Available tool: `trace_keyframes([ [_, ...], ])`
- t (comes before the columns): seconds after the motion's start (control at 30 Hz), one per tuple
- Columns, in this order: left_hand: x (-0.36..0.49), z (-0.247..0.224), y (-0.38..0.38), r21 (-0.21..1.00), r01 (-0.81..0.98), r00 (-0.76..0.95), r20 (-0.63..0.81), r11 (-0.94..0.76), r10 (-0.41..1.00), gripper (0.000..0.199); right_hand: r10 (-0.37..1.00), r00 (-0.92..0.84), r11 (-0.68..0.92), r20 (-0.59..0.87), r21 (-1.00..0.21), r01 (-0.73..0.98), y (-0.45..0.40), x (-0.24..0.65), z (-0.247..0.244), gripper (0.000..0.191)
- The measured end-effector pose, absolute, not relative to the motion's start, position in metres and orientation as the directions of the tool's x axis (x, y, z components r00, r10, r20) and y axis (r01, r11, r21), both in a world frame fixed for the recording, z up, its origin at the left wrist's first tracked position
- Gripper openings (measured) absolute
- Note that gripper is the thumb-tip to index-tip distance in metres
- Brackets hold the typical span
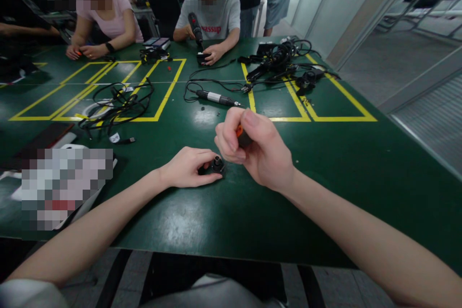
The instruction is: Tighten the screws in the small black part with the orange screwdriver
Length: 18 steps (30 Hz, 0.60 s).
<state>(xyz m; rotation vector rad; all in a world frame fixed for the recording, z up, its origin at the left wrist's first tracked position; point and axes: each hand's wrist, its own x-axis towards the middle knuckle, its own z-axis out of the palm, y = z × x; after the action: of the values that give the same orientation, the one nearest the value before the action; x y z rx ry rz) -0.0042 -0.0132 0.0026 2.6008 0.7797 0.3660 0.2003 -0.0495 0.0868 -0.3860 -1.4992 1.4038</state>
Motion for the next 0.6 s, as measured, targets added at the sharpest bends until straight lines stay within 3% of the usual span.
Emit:
trace_keyframes([
  [0.27,-0.0045,0.0015,-0.0123,0.451,0.452,0.805,0.165,-0.769,0.570,0.031,0.874,-0.267,0.281,0.406,-0.870,-0.406,-0.0516,0.1903,0.0867,0.041],
  [0.47,-0.0045,0.0021,-0.0131,0.441,0.469,0.804,0.145,-0.765,0.576,0.031,0.817,-0.416,0.218,0.400,-0.882,-0.419,-0.0463,0.1965,0.0870,0.056],
  [0.6,-0.0048,0.0019,-0.0126,0.451,0.463,0.802,0.153,-0.763,0.577,0.031,0.809,-0.413,0.201,0.417,-0.858,-0.473,-0.0490,0.1995,0.0843,0.047],
])
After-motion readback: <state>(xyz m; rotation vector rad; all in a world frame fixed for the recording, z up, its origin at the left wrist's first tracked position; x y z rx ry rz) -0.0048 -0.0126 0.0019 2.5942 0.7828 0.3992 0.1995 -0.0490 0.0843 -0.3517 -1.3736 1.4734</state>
